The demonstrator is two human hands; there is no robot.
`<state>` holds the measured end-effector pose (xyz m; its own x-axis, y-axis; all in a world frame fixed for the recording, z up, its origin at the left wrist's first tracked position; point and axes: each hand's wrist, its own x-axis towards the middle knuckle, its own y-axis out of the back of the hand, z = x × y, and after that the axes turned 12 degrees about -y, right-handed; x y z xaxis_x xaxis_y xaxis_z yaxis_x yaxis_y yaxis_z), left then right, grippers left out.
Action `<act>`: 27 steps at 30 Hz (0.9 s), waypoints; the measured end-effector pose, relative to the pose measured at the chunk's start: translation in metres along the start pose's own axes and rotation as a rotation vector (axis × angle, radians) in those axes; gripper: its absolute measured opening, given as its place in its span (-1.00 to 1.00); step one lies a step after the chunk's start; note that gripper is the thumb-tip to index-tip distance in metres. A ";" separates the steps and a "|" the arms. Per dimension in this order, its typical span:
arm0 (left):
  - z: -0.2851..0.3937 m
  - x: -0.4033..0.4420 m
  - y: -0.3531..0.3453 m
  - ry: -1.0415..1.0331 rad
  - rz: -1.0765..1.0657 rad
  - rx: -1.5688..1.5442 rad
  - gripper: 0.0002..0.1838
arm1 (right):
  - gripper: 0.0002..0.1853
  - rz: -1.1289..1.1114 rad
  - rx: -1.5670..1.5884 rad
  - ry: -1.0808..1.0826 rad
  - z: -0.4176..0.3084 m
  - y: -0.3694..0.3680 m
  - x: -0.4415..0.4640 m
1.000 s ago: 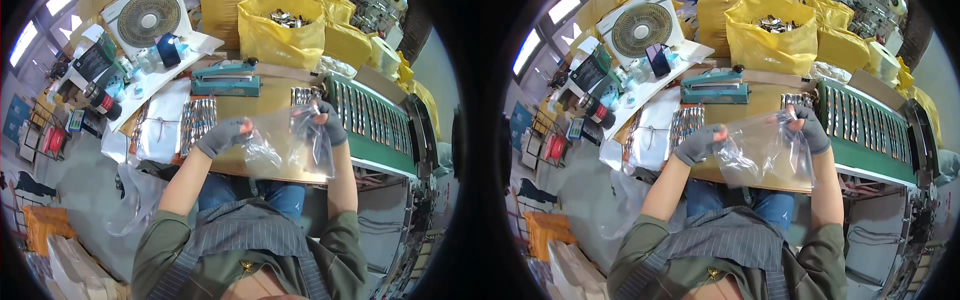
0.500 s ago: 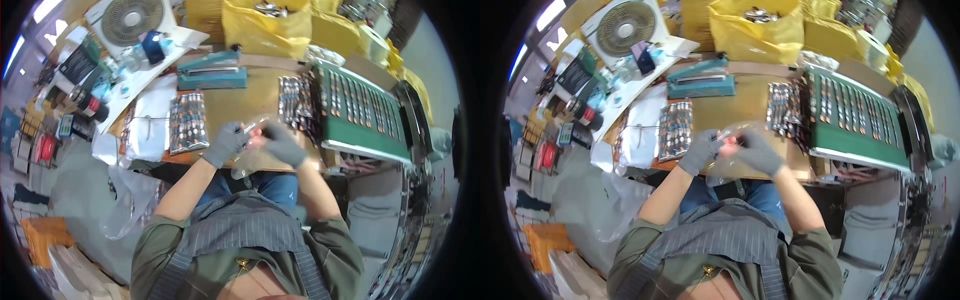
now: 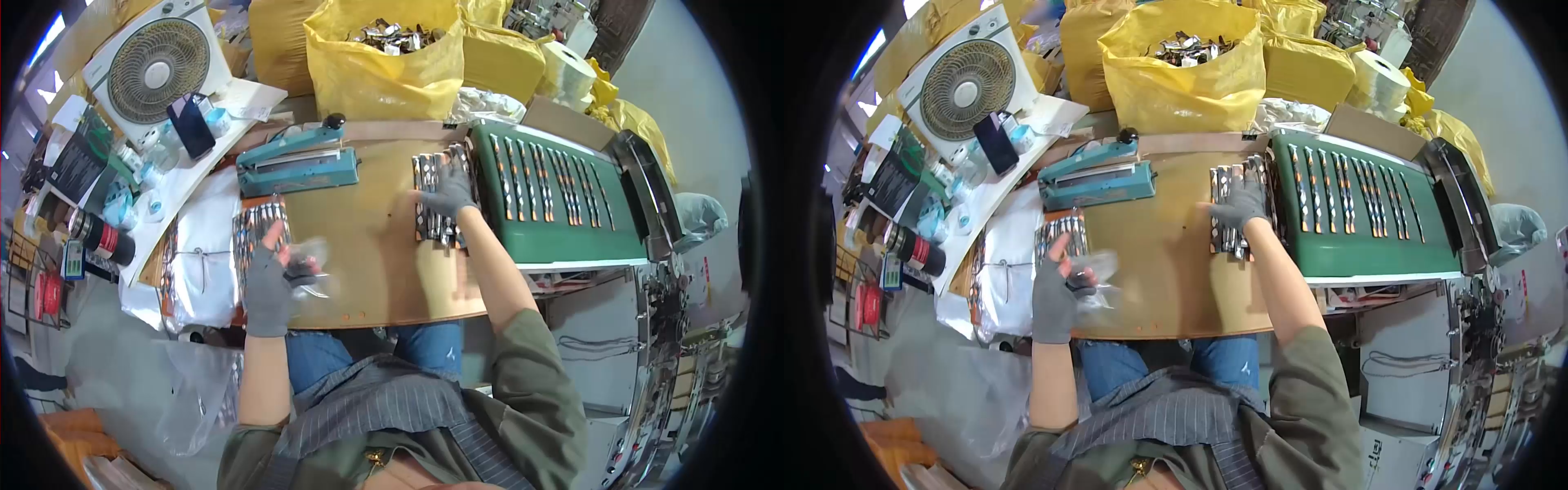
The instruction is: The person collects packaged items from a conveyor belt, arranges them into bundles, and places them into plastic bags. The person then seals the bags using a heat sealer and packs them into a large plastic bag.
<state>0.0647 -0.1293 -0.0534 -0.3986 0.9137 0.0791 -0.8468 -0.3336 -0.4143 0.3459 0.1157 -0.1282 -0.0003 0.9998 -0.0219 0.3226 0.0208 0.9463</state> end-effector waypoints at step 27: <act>-0.245 0.099 -0.028 -0.378 -0.383 0.958 -0.18 | -0.24 0.233 -0.003 -0.116 0.187 0.076 0.006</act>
<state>0.1353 0.0272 -0.2558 0.0050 0.9197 0.3926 -0.7946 -0.2347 0.5600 0.5472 0.1224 -0.1171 0.1828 0.9700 0.1604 0.2983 -0.2101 0.9310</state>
